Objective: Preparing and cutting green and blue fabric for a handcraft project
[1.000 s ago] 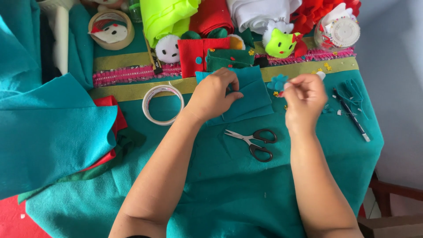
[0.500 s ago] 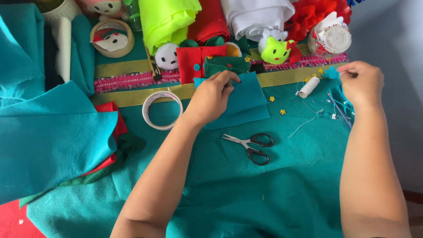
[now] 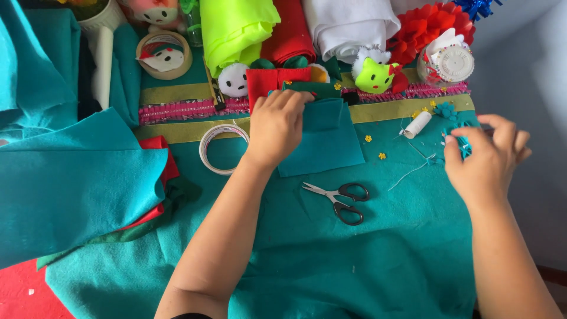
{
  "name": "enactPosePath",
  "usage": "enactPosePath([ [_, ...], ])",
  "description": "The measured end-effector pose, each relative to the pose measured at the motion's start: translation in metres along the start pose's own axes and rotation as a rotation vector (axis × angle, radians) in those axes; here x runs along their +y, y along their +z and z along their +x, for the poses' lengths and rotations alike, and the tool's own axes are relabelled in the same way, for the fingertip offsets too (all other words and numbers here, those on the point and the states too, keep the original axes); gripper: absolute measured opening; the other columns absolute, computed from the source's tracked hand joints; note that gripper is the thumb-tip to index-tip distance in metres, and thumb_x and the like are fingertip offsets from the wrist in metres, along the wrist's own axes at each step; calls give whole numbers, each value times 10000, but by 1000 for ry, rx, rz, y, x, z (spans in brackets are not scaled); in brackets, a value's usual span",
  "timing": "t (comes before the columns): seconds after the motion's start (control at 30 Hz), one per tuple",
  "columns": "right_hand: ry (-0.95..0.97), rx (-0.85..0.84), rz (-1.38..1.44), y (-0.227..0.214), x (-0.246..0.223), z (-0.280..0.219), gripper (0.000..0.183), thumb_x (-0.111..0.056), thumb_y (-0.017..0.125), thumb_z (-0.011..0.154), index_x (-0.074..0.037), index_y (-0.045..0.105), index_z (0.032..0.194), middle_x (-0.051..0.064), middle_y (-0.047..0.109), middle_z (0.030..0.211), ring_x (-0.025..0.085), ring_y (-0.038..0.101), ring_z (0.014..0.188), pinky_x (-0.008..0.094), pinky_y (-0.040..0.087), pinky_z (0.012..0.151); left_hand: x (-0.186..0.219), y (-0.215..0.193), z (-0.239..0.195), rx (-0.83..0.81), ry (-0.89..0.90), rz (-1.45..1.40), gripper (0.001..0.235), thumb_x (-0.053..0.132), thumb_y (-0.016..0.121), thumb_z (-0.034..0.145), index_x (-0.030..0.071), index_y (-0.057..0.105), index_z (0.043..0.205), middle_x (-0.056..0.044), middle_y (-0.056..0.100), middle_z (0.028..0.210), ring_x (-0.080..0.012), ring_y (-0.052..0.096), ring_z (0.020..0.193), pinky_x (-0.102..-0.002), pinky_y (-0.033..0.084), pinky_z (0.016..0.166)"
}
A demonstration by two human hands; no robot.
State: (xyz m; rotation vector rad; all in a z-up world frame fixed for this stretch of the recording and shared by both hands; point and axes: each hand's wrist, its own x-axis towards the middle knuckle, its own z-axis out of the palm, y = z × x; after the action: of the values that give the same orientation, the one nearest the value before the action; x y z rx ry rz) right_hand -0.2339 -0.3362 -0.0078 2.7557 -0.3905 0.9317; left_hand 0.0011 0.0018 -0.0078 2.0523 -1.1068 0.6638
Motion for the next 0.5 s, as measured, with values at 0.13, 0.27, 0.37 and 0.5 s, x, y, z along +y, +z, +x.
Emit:
enactPosePath([
  [0.13,-90,1,-9,-36,-29,-32,37,-200,816,1000,-216,784,991,67,653,1386,398,534,1118,477,334,835,-5,5,0,67,-22,40,188,13,610,986,94,698,1131,-67,722,1029,-304,616,880,-435,413,659],
  [0.27,-175,-107,9,-80,-49,-66,53,-283,773,977,-264,785,1026,19,678,1355,324,550,1099,462,340,889,-1,1,1,174,-34,132,230,35,678,960,108,693,1177,-64,688,1139,-308,596,1004,-460,427,794],
  [0.37,-150,-173,-6,-108,-42,-93,61,-287,779,962,-287,789,1022,-13,687,1360,300,586,1109,467,397,917,8,-6,3,245,-18,127,221,39,669,956,107,683,1165,-70,668,1142,-309,596,987,-455,417,815],
  [0.5,-116,-256,-90,-147,4,-116,31,-230,809,1004,-256,801,1018,-26,741,1301,298,707,1019,423,598,1003,29,-19,7,291,139,162,202,25,594,942,123,639,1113,-92,658,1115,-313,572,858,-474,359,776],
])
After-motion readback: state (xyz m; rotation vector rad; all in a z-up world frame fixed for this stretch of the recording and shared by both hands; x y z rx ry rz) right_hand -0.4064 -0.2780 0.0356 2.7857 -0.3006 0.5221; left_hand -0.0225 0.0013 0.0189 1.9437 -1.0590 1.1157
